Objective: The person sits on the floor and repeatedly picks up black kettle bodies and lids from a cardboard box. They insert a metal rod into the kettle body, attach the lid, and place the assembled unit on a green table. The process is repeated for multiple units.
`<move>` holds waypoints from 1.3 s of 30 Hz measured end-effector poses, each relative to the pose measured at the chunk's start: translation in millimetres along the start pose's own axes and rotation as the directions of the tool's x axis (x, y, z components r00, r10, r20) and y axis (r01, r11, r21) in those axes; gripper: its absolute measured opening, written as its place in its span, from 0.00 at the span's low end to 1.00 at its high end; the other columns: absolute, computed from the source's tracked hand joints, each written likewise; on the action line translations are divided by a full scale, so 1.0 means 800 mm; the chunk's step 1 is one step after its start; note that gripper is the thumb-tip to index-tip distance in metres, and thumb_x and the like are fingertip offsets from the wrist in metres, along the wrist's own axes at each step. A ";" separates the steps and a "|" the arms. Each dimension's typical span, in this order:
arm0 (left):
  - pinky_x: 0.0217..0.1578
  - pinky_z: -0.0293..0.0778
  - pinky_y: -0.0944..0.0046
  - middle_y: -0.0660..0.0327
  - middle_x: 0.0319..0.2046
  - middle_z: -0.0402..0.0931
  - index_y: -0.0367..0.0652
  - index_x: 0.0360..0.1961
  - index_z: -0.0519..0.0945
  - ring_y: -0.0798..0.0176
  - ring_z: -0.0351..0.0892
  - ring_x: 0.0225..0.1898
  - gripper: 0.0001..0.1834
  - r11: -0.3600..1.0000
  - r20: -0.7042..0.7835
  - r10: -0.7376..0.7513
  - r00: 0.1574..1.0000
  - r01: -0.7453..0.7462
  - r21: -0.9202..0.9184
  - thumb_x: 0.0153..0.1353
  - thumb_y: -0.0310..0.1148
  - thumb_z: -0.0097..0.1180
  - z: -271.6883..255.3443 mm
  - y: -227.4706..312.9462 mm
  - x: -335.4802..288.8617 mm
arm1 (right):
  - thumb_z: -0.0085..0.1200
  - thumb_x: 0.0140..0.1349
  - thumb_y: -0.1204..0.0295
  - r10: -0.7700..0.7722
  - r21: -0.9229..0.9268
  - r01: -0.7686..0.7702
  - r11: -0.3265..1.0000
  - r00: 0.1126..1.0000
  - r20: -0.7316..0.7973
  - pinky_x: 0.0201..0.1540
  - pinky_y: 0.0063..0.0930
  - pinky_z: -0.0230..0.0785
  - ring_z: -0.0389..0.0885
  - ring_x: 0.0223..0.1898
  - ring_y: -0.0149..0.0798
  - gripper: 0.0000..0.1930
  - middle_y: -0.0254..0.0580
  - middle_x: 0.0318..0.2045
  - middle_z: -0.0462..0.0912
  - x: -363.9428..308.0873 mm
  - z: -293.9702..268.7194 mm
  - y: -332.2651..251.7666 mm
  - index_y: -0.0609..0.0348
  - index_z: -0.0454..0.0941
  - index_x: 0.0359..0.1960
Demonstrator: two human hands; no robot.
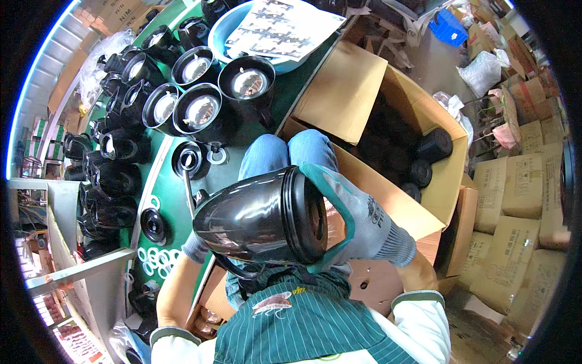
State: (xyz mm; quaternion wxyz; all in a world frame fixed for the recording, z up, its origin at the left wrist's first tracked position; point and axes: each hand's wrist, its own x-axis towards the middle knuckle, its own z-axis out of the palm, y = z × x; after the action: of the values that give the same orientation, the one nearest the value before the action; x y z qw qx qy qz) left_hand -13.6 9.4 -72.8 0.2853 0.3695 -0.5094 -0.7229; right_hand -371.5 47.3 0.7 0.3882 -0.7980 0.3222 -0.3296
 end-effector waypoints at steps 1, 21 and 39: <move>0.60 0.77 0.49 0.51 0.55 0.80 0.38 0.58 0.76 0.53 0.81 0.55 0.31 0.990 0.004 0.072 0.997 -0.072 0.124 0.75 0.57 0.45 0.000 0.006 -0.003 | 0.77 0.45 0.44 -0.017 -0.028 0.017 0.999 1.000 0.010 0.76 0.48 0.55 0.56 0.76 0.61 0.69 0.58 0.77 0.54 0.000 0.003 -0.006 0.60 0.43 0.80; 0.55 0.81 0.55 0.51 0.60 0.78 0.36 0.64 0.75 0.57 0.80 0.56 0.22 0.927 0.040 -0.105 0.994 0.112 -0.358 0.72 0.33 0.57 -0.041 -0.086 0.002 | 0.72 0.44 0.37 -0.161 -0.045 0.155 0.987 0.935 -0.316 0.72 0.61 0.54 0.58 0.72 0.70 0.58 0.66 0.73 0.58 0.042 0.057 -0.039 0.52 0.61 0.75; 0.58 0.78 0.52 0.54 0.57 0.79 0.38 0.65 0.71 0.55 0.79 0.57 0.40 0.895 -0.389 0.087 0.917 -0.244 -0.373 0.76 0.66 0.35 -0.087 -0.056 -0.040 | 0.34 0.80 0.58 0.249 0.462 -0.160 0.872 0.958 -0.139 0.79 0.34 0.44 0.52 0.78 0.38 0.32 0.44 0.79 0.51 0.053 0.057 -0.004 0.58 0.47 0.79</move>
State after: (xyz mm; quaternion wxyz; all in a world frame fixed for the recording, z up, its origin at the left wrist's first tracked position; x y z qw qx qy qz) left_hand 59.9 12.2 -121.6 0.5075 0.3819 -0.3131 -0.7060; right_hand -311.0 34.4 -6.9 0.5602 -0.6129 0.3574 -0.4276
